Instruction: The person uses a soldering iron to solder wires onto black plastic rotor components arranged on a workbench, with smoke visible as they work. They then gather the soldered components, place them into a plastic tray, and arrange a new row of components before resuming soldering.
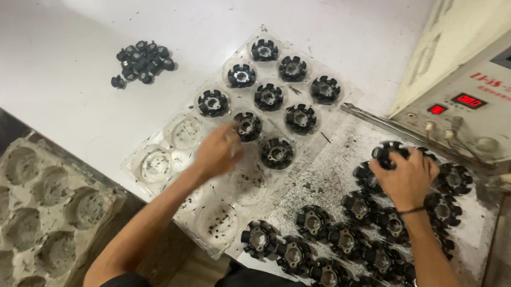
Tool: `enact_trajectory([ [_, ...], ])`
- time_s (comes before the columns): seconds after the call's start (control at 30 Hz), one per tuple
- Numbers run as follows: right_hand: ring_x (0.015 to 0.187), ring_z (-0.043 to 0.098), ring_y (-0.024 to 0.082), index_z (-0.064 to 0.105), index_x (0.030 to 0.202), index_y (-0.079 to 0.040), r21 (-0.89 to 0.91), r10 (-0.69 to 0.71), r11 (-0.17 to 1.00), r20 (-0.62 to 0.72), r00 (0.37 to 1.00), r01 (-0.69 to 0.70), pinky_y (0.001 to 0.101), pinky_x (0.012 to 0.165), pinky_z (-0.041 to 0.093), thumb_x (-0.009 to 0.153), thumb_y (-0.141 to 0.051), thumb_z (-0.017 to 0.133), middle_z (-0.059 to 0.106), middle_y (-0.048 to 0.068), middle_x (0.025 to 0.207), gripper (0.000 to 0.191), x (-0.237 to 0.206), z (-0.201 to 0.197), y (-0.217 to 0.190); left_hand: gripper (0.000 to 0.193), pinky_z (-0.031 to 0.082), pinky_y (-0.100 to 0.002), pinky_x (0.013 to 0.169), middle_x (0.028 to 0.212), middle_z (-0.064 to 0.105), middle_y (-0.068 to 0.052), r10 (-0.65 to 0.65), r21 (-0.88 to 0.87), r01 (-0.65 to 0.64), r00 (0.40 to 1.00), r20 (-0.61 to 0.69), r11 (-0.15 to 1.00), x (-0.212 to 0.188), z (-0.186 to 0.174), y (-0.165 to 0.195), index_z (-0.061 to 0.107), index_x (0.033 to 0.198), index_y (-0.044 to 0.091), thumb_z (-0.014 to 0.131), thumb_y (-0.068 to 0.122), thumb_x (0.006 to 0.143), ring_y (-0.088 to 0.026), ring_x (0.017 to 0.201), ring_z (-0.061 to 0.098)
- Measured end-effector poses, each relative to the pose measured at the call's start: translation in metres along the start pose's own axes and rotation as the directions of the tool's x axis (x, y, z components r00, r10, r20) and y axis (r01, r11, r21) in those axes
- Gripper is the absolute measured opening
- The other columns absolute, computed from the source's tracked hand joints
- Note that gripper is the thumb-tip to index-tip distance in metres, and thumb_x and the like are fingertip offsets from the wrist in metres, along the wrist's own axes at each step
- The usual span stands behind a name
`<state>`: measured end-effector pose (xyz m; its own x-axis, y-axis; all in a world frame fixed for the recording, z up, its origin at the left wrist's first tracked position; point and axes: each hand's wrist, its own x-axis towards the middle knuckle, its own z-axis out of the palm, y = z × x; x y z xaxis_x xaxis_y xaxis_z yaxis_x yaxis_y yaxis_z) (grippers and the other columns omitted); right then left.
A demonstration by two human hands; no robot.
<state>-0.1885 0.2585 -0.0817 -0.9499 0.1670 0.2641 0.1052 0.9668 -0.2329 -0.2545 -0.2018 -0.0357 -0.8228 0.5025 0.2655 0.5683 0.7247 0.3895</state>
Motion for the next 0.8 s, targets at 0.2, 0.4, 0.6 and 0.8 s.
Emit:
enact_trajectory([
  [0.2, 0.106, 0.063, 0.044, 0.077, 0.11, -0.003, -0.163, -0.063, 0.984, 0.088, 0.994, 0.077, 0.0524, 0.089, 0.053, 0.075, -0.069, 0.08, 0.06, 0.026, 0.126, 0.075, -0.026, 0.017, -0.018, 0.046, 0.047, -0.051, 0.109, 0.142, 0.056, -0.022, 0.566, -0.143, -0.561, 0.724, 0.394, 0.816, -0.117, 0.019, 0.084, 0.076, 0.092, 0.001, 0.083, 0.042, 0.071, -0.036, 0.131, 0.054],
  [0.4, 0.098, 0.074, 0.036, 0.081, 0.114, -0.009, -0.032, 0.142, 0.988, 0.585, 0.799, -0.152, 0.0473, 0.094, 0.061, 0.074, -0.061, 0.081, 0.075, 0.023, 0.109, 0.066, 0.037, 0.003, -0.051, 0.046, 0.046, -0.051, 0.109, 0.147, 0.053, -0.019, 0.367, -0.511, -0.18, 0.882, 0.294, 0.841, -0.121, 0.039, 0.075, 0.074, 0.095, 0.003, 0.067, 0.047, 0.09, -0.032, 0.135, 0.049],
  [0.6, 0.123, 0.059, 0.035, 0.069, 0.099, -0.004, 0.761, -0.584, 0.53, 0.007, 0.811, 0.375, 0.0482, 0.101, 0.057, 0.075, -0.044, 0.089, 0.049, 0.023, 0.139, 0.051, -0.023, 0.037, -0.199, 0.046, 0.057, -0.034, 0.062, 0.14, 0.048, -0.016, -0.328, -0.934, 0.153, 0.944, 0.04, 0.324, -0.084, 0.003, 0.001, 0.065, 0.105, 0.001, 0.052, 0.045, 0.103, -0.028, 0.086, 0.072],
  [0.8, 0.122, 0.059, 0.04, 0.071, 0.091, -0.003, 0.587, -0.839, 0.453, 0.026, 0.543, 0.671, 0.0529, 0.1, 0.051, 0.074, -0.044, 0.088, 0.055, 0.024, 0.133, 0.048, -0.02, 0.033, -0.267, 0.042, 0.04, -0.054, 0.108, 0.144, 0.047, -0.024, -0.269, 0.21, 0.336, 0.918, -0.291, 0.918, -0.065, -0.018, -0.078, 0.065, 0.104, -0.002, 0.066, 0.039, 0.099, -0.042, 0.134, 0.044],
])
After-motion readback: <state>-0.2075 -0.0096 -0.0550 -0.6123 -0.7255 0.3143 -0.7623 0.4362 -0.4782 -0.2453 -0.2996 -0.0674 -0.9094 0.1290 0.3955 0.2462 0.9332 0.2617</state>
